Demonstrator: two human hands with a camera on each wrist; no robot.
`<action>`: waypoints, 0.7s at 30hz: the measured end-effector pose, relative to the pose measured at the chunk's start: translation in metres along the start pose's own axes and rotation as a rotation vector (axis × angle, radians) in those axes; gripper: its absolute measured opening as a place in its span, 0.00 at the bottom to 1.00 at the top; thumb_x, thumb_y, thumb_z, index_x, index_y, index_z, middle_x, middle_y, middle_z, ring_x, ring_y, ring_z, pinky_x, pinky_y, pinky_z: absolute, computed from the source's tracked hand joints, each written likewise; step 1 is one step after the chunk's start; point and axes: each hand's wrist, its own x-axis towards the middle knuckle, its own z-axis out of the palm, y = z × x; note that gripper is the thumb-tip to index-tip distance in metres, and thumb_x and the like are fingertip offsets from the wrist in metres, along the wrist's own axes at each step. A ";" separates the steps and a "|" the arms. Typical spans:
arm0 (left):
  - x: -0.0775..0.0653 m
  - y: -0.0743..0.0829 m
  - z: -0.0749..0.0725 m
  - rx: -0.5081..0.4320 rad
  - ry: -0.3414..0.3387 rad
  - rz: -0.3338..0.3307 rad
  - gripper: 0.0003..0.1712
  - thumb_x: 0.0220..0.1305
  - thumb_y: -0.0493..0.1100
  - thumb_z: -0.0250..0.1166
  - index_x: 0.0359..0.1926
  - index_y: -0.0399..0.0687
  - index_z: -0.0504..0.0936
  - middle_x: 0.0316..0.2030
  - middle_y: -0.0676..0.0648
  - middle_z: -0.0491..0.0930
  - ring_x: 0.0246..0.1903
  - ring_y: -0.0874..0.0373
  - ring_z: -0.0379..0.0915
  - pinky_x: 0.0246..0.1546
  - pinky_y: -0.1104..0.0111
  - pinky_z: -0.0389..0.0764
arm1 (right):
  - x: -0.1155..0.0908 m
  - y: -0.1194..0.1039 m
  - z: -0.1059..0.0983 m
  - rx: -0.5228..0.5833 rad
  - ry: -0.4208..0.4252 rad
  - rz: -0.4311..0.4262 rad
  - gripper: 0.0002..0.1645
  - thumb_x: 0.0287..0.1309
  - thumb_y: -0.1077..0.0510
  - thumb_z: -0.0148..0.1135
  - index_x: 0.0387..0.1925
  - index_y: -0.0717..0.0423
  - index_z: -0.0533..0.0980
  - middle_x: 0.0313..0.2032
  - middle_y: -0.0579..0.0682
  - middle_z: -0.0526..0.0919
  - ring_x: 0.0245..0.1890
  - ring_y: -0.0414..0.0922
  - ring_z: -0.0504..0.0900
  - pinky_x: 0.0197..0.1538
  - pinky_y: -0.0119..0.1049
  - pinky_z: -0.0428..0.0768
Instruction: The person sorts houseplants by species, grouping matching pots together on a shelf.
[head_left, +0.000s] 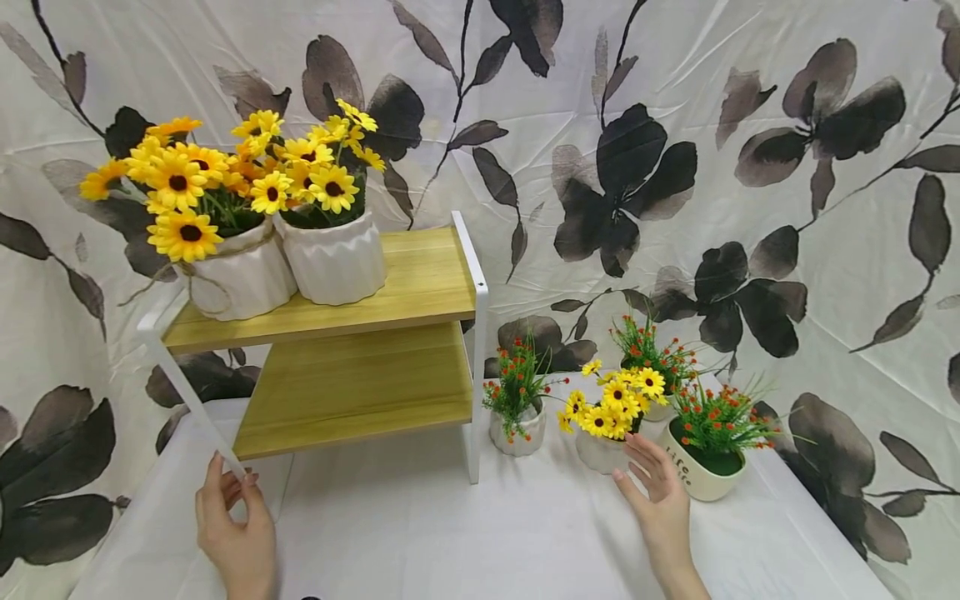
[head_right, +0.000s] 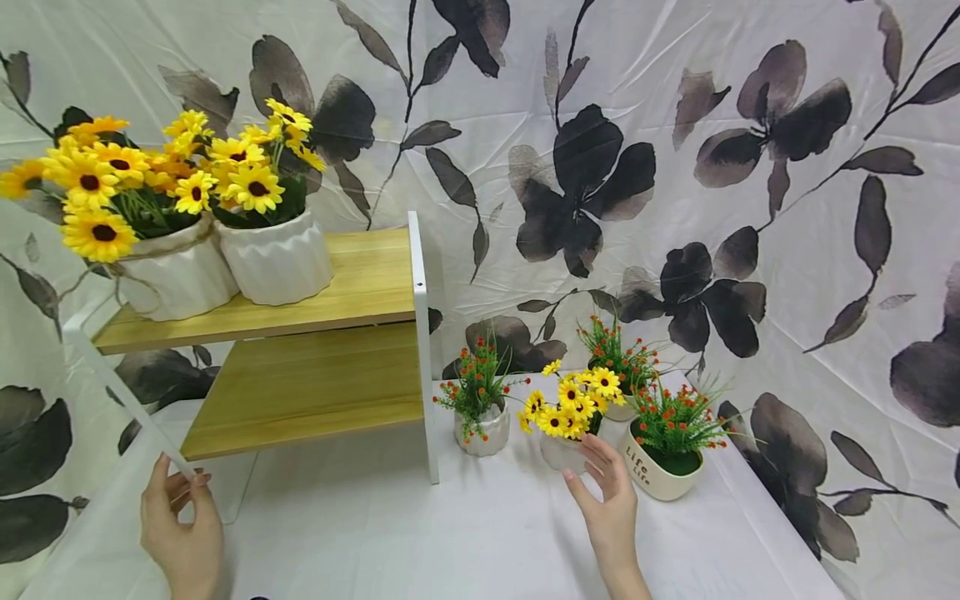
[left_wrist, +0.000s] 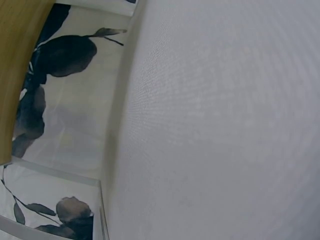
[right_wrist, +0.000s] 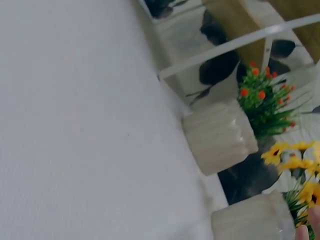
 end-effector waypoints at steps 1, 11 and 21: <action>0.000 0.000 0.000 -0.002 0.002 0.001 0.32 0.66 0.28 0.54 0.69 0.52 0.65 0.42 0.78 0.58 0.42 0.90 0.59 0.46 0.91 0.60 | 0.001 0.003 -0.001 -0.007 0.019 0.014 0.34 0.54 0.70 0.65 0.63 0.62 0.66 0.56 0.43 0.76 0.55 0.32 0.75 0.55 0.19 0.73; 0.000 0.002 0.000 -0.011 0.010 0.017 0.31 0.66 0.28 0.54 0.69 0.50 0.66 0.42 0.77 0.59 0.42 0.90 0.58 0.46 0.92 0.61 | 0.014 0.025 -0.004 -0.089 0.114 0.149 0.38 0.56 0.64 0.66 0.67 0.57 0.62 0.56 0.33 0.68 0.60 0.38 0.67 0.54 0.20 0.67; 0.000 0.001 0.000 -0.005 0.014 0.019 0.31 0.66 0.28 0.55 0.68 0.50 0.66 0.40 0.69 0.64 0.42 0.91 0.58 0.46 0.91 0.60 | 0.030 0.044 -0.005 -0.069 0.038 0.170 0.49 0.55 0.64 0.67 0.72 0.59 0.50 0.69 0.57 0.57 0.69 0.54 0.57 0.71 0.57 0.58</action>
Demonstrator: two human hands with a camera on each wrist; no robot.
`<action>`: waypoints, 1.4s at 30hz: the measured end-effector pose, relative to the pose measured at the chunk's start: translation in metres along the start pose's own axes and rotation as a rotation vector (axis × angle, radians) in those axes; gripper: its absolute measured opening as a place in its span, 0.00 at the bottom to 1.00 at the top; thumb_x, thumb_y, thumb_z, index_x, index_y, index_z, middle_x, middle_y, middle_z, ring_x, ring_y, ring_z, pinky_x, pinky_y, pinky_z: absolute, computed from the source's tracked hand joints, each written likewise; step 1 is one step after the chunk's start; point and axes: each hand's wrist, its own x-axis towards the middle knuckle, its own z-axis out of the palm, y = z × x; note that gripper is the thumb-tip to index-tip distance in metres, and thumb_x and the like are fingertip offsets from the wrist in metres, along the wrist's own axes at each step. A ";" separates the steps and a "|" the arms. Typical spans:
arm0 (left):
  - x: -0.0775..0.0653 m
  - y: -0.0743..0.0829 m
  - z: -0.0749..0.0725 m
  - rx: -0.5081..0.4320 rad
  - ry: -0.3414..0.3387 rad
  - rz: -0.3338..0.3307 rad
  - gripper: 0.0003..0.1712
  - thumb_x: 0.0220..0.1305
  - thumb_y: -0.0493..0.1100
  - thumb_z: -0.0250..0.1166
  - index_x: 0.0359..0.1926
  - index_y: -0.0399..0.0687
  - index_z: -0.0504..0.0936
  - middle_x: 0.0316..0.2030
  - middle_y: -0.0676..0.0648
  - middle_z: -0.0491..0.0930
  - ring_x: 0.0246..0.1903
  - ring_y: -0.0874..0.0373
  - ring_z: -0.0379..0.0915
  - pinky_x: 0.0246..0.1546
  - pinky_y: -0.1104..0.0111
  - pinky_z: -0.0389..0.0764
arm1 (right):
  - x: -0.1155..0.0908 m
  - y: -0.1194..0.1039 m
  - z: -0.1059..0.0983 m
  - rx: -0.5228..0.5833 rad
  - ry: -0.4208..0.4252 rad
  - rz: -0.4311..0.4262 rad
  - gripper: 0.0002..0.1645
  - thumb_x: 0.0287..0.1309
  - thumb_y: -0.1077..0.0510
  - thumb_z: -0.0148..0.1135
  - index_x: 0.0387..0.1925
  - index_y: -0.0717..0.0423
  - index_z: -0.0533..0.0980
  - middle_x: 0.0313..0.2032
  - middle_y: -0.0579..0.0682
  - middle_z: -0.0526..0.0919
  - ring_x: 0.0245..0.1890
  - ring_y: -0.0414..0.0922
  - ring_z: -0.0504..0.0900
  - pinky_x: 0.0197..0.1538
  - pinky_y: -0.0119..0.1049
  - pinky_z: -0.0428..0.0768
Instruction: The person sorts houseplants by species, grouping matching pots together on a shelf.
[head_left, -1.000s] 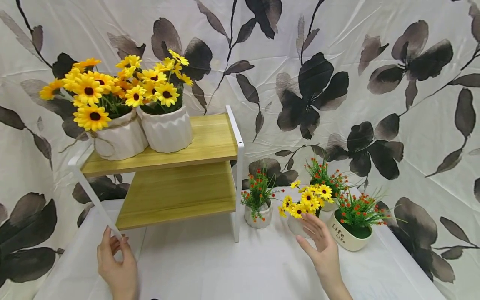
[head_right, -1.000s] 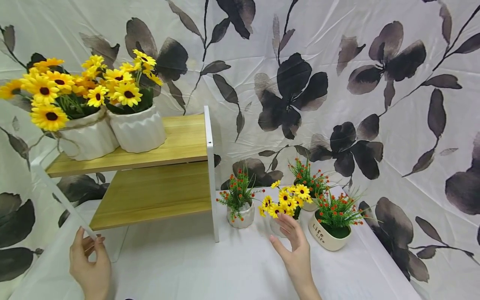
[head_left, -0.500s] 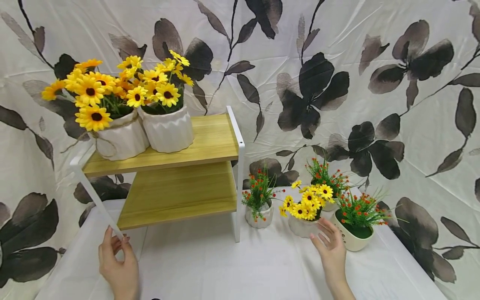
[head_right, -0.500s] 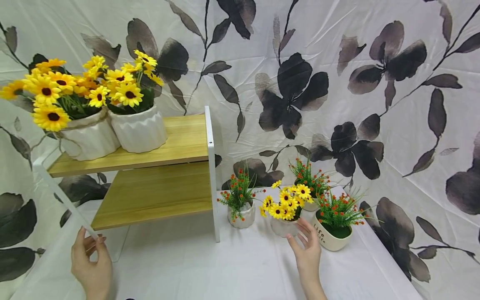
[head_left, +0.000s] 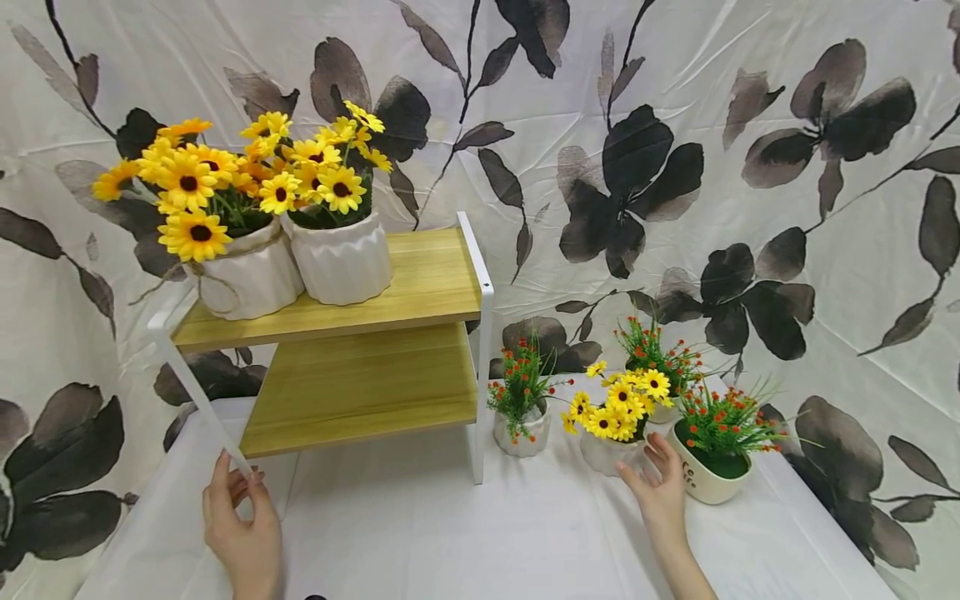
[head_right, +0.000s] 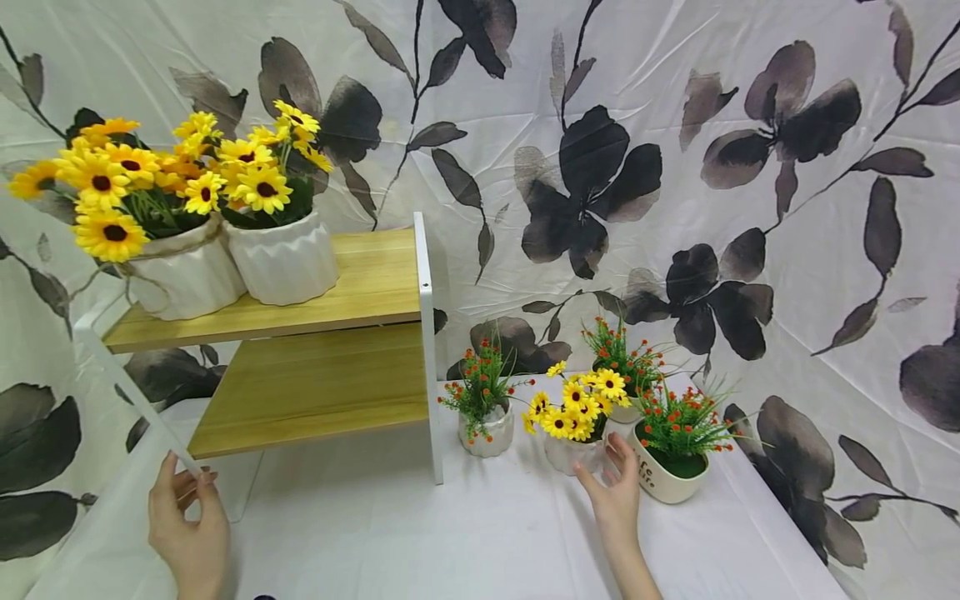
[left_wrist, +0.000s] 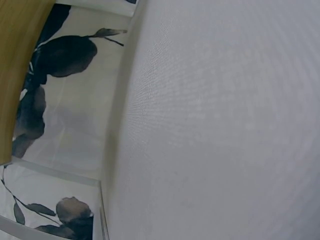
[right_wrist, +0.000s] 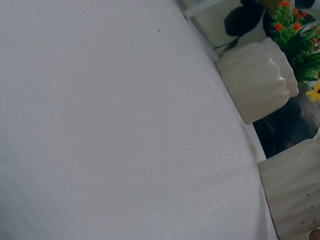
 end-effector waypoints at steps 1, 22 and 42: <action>0.000 0.000 0.000 0.000 0.000 -0.002 0.31 0.66 0.28 0.55 0.68 0.49 0.66 0.40 0.67 0.65 0.42 0.91 0.57 0.46 0.91 0.60 | 0.002 0.001 0.000 -0.003 -0.010 0.004 0.50 0.55 0.64 0.67 0.73 0.58 0.49 0.70 0.57 0.56 0.69 0.55 0.56 0.71 0.57 0.57; -0.001 0.001 0.000 -0.005 0.003 -0.002 0.29 0.68 0.32 0.54 0.69 0.50 0.66 0.41 0.71 0.64 0.43 0.87 0.61 0.47 0.92 0.61 | 0.023 0.014 0.010 -0.087 -0.089 0.001 0.60 0.53 0.59 0.68 0.74 0.61 0.39 0.74 0.65 0.43 0.73 0.64 0.46 0.74 0.58 0.51; 0.000 -0.001 0.000 -0.005 0.009 0.011 0.29 0.67 0.30 0.55 0.68 0.48 0.66 0.40 0.60 0.68 0.42 0.89 0.58 0.47 0.93 0.60 | 0.019 0.010 0.016 -0.094 0.010 0.017 0.55 0.47 0.59 0.73 0.71 0.59 0.52 0.71 0.64 0.54 0.71 0.62 0.54 0.70 0.58 0.58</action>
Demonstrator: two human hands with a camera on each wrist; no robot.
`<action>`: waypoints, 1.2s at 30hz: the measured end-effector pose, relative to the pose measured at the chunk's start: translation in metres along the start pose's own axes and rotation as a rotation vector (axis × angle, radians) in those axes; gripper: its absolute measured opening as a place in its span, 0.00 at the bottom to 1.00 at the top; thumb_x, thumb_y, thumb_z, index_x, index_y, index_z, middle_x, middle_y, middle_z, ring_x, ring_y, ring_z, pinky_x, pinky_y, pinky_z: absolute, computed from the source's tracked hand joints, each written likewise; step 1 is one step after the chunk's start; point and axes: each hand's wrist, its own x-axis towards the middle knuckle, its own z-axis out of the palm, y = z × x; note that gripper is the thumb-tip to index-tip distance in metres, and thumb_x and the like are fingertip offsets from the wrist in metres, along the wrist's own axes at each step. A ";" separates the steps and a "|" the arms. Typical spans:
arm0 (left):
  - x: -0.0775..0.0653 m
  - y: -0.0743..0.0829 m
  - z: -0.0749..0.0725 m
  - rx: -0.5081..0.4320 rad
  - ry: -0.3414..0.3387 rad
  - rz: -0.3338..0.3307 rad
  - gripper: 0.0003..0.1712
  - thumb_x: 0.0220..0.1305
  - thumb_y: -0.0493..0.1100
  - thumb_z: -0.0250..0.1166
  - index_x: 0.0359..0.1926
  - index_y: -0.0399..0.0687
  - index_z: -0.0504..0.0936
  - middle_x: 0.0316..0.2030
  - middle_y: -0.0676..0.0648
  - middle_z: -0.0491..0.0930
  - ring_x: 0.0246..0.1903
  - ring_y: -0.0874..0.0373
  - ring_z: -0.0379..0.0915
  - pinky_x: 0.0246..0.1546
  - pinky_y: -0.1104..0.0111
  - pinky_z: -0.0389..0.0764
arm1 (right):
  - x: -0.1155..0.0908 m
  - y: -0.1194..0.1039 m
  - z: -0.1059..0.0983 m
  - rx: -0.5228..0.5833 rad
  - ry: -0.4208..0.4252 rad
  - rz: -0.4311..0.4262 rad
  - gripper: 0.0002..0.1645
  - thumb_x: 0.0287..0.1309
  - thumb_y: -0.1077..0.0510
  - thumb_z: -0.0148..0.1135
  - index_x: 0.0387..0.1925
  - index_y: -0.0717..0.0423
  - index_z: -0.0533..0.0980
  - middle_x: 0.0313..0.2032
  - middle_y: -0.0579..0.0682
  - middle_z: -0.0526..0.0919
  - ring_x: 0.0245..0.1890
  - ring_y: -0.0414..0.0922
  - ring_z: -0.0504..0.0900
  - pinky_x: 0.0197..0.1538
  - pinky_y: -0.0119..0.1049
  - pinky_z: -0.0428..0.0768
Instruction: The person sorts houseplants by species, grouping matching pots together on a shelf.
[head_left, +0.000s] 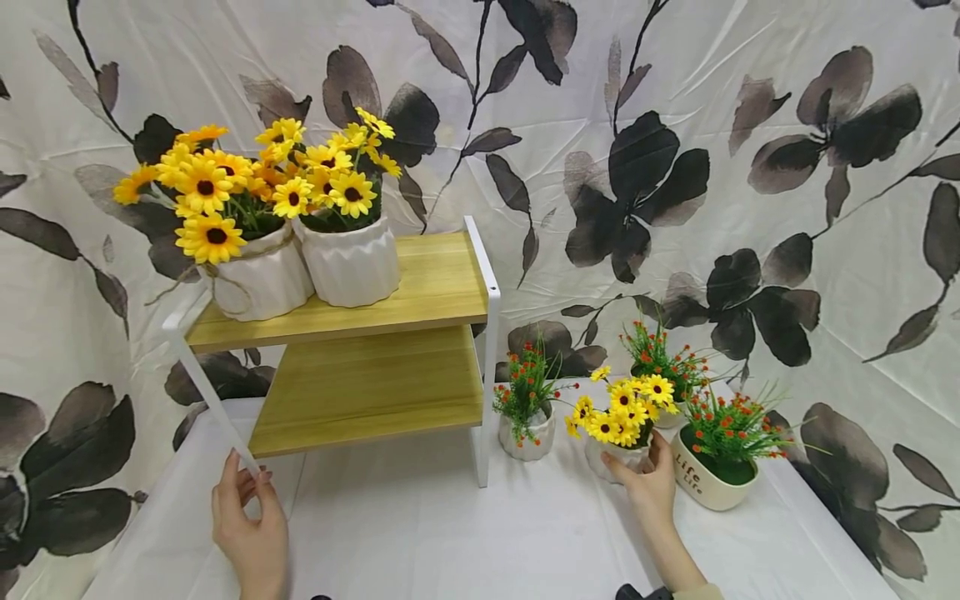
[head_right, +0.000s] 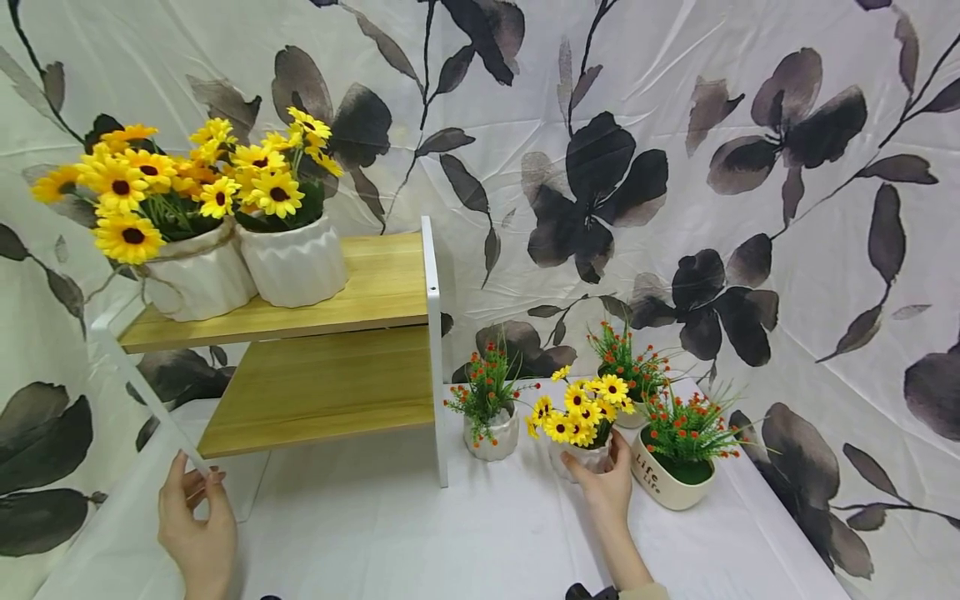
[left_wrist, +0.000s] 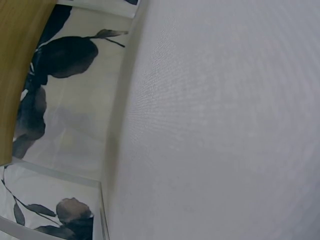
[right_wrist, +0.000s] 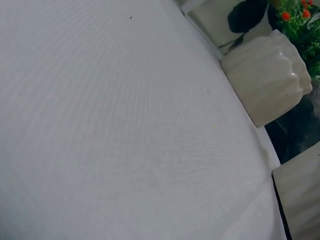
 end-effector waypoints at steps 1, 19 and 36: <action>0.000 0.000 0.000 -0.001 0.002 0.002 0.29 0.67 0.30 0.55 0.68 0.48 0.66 0.39 0.58 0.69 0.42 0.89 0.58 0.47 0.93 0.60 | -0.001 -0.001 0.000 -0.005 0.002 0.000 0.55 0.46 0.59 0.73 0.71 0.59 0.52 0.72 0.64 0.55 0.71 0.61 0.54 0.70 0.57 0.59; 0.001 0.000 0.000 -0.011 0.007 -0.010 0.29 0.67 0.30 0.55 0.68 0.49 0.67 0.42 0.73 0.60 0.42 0.87 0.60 0.47 0.92 0.61 | -0.020 -0.040 -0.007 0.021 -0.042 0.028 0.60 0.46 0.56 0.75 0.74 0.55 0.49 0.74 0.58 0.52 0.72 0.59 0.53 0.73 0.56 0.56; 0.001 0.000 0.002 -0.026 0.018 -0.012 0.30 0.65 0.29 0.57 0.67 0.48 0.68 0.41 0.75 0.59 0.41 0.88 0.60 0.46 0.93 0.62 | -0.047 -0.108 -0.008 0.060 -0.087 -0.064 0.59 0.48 0.58 0.73 0.75 0.49 0.47 0.72 0.55 0.54 0.67 0.55 0.57 0.62 0.49 0.64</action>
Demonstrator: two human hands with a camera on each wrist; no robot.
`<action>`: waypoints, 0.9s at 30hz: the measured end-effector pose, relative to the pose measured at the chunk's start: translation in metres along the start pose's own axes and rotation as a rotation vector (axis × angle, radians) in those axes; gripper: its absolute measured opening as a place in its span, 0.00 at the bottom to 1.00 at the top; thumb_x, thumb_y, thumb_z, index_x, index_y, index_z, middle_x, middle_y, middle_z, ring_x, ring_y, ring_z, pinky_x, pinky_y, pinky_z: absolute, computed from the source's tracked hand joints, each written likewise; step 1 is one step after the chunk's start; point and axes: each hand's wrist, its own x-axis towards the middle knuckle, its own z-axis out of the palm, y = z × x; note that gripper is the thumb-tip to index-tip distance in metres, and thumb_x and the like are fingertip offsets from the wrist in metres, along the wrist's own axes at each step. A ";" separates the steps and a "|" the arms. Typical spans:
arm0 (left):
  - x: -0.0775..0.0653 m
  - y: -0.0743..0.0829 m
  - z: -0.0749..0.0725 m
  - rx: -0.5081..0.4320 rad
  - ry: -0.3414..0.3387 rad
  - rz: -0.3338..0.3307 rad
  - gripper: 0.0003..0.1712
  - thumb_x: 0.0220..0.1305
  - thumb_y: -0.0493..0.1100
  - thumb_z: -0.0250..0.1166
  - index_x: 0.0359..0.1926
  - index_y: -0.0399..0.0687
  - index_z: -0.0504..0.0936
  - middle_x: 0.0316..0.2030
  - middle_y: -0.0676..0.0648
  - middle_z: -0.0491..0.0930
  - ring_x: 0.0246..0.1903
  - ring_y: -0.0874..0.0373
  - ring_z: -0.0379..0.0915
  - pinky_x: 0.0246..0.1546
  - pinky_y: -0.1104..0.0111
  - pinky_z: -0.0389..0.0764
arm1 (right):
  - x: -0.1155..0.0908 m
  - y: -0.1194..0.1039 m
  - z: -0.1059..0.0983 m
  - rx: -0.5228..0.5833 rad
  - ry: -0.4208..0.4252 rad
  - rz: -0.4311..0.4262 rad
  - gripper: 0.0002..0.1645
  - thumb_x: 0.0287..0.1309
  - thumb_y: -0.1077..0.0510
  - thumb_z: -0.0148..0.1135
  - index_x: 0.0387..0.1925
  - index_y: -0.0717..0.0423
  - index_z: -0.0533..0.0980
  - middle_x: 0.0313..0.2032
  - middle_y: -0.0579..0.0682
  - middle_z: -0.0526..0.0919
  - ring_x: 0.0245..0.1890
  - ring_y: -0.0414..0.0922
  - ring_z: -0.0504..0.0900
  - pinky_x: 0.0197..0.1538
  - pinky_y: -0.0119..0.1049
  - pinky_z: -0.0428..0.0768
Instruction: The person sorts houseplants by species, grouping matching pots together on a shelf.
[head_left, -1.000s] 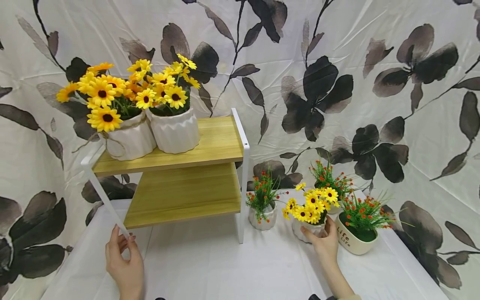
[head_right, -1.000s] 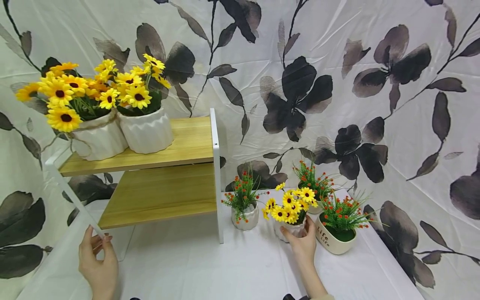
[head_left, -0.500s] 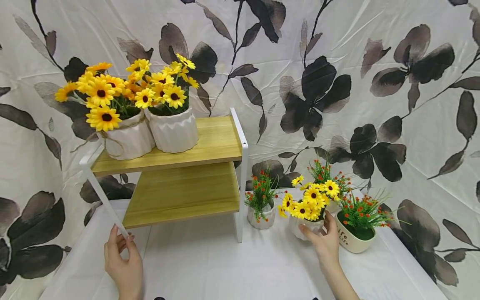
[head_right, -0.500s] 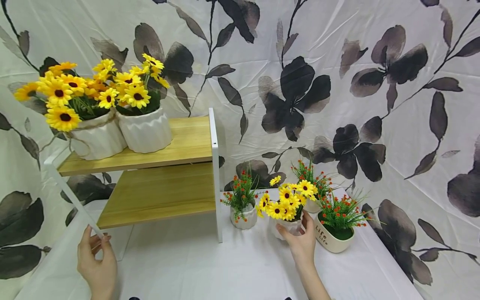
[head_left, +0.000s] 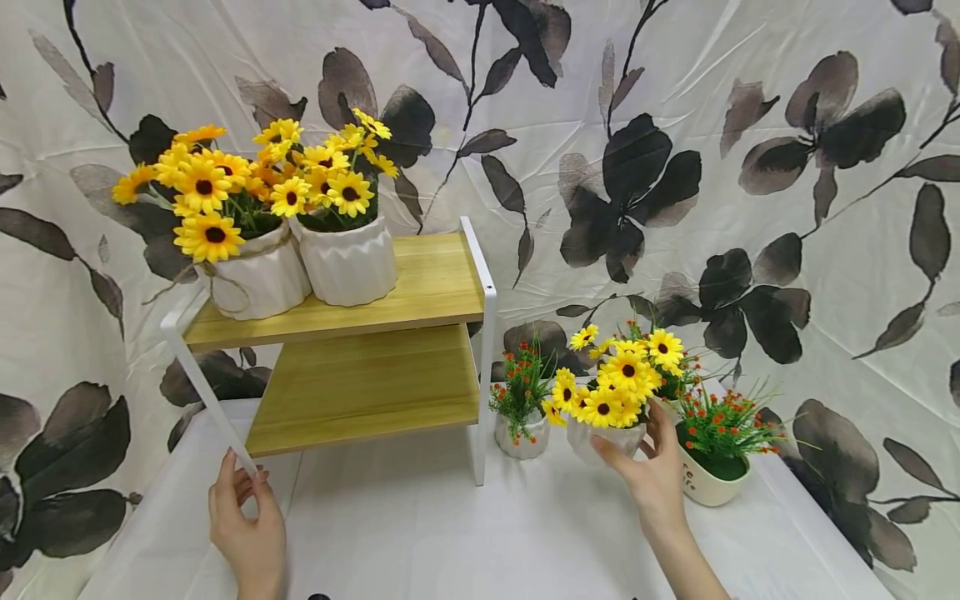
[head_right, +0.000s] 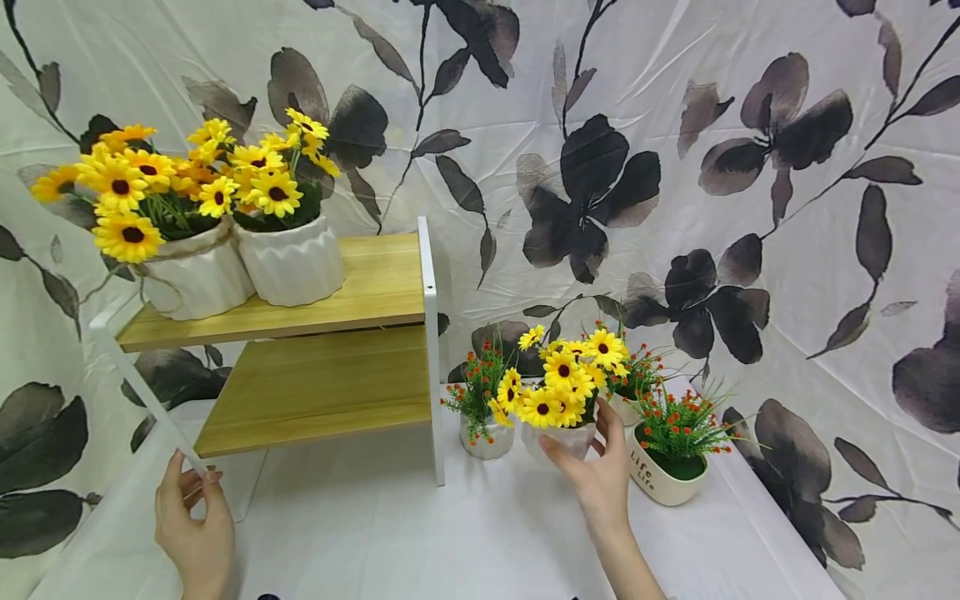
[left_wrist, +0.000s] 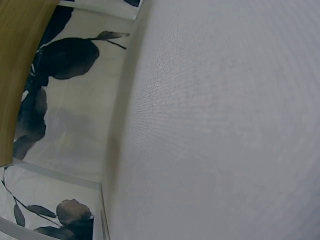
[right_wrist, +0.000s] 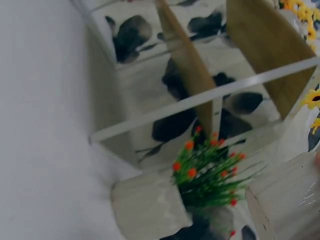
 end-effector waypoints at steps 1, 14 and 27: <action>0.000 0.000 0.000 0.001 0.000 -0.001 0.30 0.65 0.29 0.57 0.67 0.48 0.68 0.41 0.75 0.59 0.41 0.88 0.60 0.46 0.93 0.62 | -0.002 -0.004 0.000 -0.001 -0.004 -0.012 0.58 0.48 0.59 0.73 0.74 0.49 0.48 0.72 0.54 0.55 0.66 0.54 0.58 0.61 0.49 0.64; -0.001 -0.001 -0.001 0.015 -0.016 -0.004 0.28 0.68 0.34 0.55 0.68 0.50 0.67 0.42 0.75 0.59 0.41 0.83 0.63 0.47 0.92 0.62 | -0.021 -0.054 0.009 -0.028 -0.056 -0.253 0.49 0.44 0.64 0.74 0.67 0.51 0.61 0.60 0.40 0.66 0.59 0.38 0.62 0.60 0.42 0.62; -0.002 0.000 -0.002 0.028 -0.027 -0.009 0.26 0.71 0.39 0.53 0.68 0.52 0.66 0.41 0.71 0.63 0.41 0.81 0.64 0.48 0.93 0.61 | -0.033 -0.112 0.018 0.020 -0.161 -0.317 0.48 0.46 0.65 0.73 0.67 0.41 0.62 0.60 0.39 0.69 0.57 0.45 0.69 0.61 0.49 0.65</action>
